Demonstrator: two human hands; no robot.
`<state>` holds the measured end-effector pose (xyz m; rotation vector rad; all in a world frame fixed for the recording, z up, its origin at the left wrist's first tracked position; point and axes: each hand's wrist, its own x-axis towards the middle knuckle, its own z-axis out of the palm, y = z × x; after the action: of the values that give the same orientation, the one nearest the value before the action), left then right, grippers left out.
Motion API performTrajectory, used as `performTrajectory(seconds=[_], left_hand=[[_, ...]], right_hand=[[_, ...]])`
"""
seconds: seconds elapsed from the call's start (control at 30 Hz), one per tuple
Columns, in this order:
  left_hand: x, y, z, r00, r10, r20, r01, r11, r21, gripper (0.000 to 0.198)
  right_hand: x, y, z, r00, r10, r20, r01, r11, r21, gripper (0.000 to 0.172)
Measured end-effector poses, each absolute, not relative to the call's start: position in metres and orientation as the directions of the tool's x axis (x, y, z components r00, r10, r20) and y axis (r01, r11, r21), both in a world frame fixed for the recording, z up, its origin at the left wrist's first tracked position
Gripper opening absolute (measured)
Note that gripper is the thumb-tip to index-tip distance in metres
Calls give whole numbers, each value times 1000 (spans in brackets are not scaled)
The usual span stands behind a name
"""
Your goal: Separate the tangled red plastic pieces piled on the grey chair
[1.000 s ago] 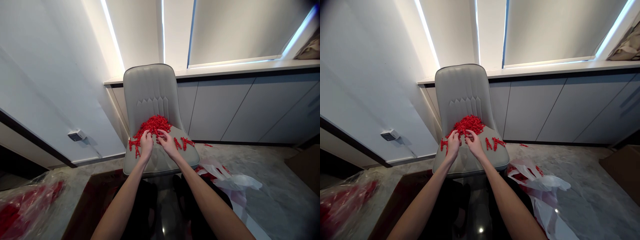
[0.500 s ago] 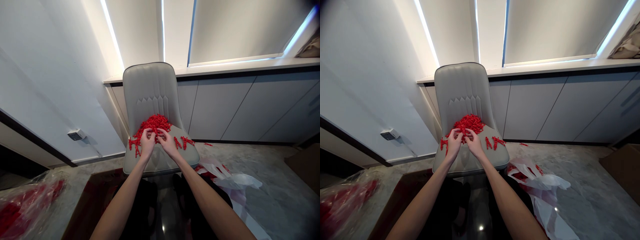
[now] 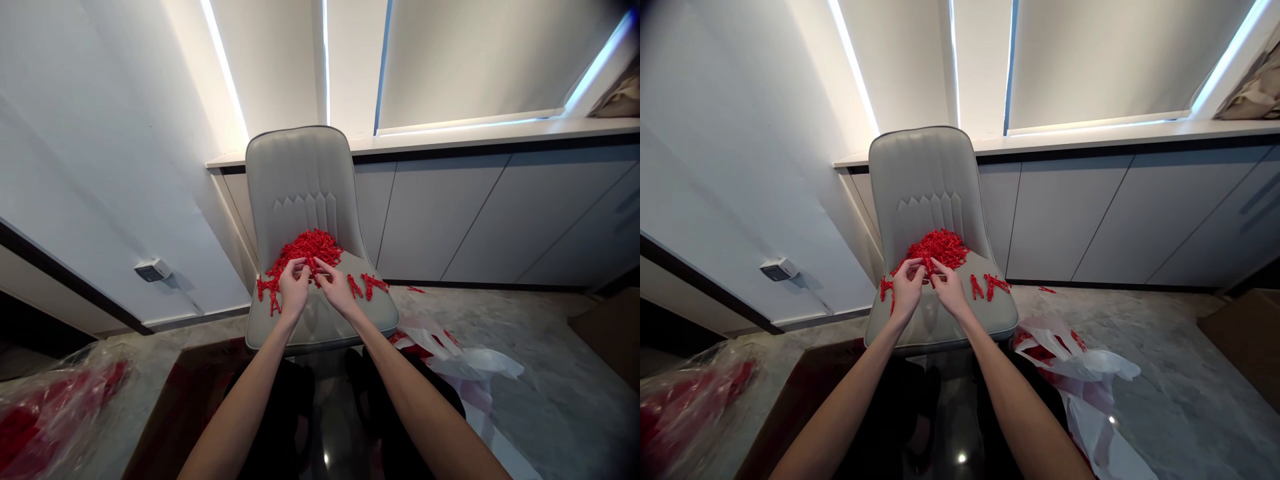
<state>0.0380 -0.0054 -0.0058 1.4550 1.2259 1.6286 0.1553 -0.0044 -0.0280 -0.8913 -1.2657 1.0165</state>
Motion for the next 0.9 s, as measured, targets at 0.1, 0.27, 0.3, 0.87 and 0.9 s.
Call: performTrajectory(seconds=[0.1, 0.27, 0.3, 0.87, 0.9], left_hand=[[38, -5, -5, -225, 889, 399, 84, -390, 917, 20], [37, -5, -6, -254, 888, 383, 27, -389, 921, 19], [37, -5, -6, -257, 891, 374, 12, -384, 923, 20], [40, -3, -8, -261, 882, 392, 49, -394, 918, 15], [39, -4, -8, -256, 884, 392, 48, -393, 918, 15]], right_hand=[[155, -5, -28, 8, 948, 318, -108, 317, -942, 46], [155, -5, -29, -25, 946, 325, -102, 320, -942, 47], [155, -5, -30, -31, 943, 332, -94, 328, -940, 47], [151, -10, -25, -38, 951, 307, -149, 299, -943, 52], [151, -10, -25, -41, 953, 300, -166, 289, -943, 53]])
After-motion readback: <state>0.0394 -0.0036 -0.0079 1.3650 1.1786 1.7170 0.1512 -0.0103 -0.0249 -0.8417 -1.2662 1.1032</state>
